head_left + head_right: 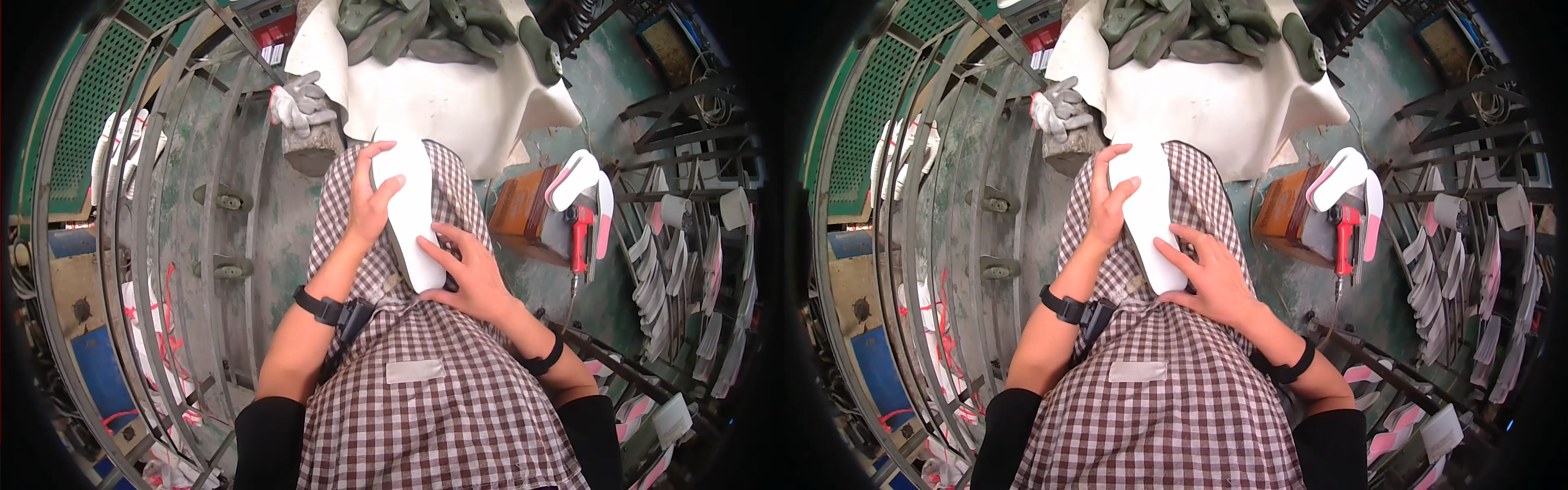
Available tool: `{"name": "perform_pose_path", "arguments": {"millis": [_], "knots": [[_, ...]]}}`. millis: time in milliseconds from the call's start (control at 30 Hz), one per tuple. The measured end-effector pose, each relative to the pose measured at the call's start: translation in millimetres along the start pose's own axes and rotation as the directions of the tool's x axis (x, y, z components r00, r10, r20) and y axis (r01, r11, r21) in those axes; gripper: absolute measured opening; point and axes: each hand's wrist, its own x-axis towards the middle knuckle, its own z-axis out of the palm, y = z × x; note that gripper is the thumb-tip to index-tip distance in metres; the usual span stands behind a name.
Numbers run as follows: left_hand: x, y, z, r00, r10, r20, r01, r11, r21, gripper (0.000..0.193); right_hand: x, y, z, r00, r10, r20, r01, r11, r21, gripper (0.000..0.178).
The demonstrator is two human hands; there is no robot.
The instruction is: Applying adhesive to insoles and attaching them to shoe lasts as part of shoe assembly.
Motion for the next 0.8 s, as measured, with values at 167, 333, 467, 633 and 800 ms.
{"name": "perform_pose_path", "arguments": {"millis": [167,333,467,633,800], "knots": [[1,-4,3,0.999,-0.031,-0.011,0.03,0.995,-0.093,0.049,-19,15,13,0.998,-0.043,-0.041,0.044,0.998,0.033,0.084],[2,-11,2,0.998,-0.052,-0.019,0.05,0.993,-0.105,0.05,-22,13,15,0.997,0.014,-0.071,-0.003,0.988,0.155,0.082],[1,-14,0,0.999,-0.04,-0.031,0.038,0.997,-0.073,0.051,-22,11,15,0.996,0.069,-0.061,-0.054,0.974,0.222,0.081],[4,-9,1,0.997,-0.083,-0.003,0.082,0.988,-0.129,0.05,-41,-12,15,0.964,0.267,0.019,-0.261,0.924,0.279,0.068],[2,-9,-2,0.99,-0.14,0.011,0.139,0.972,-0.189,0.05,-67,-6,2,0.986,-0.014,0.164,-0.029,0.965,0.26,0.018]]}}
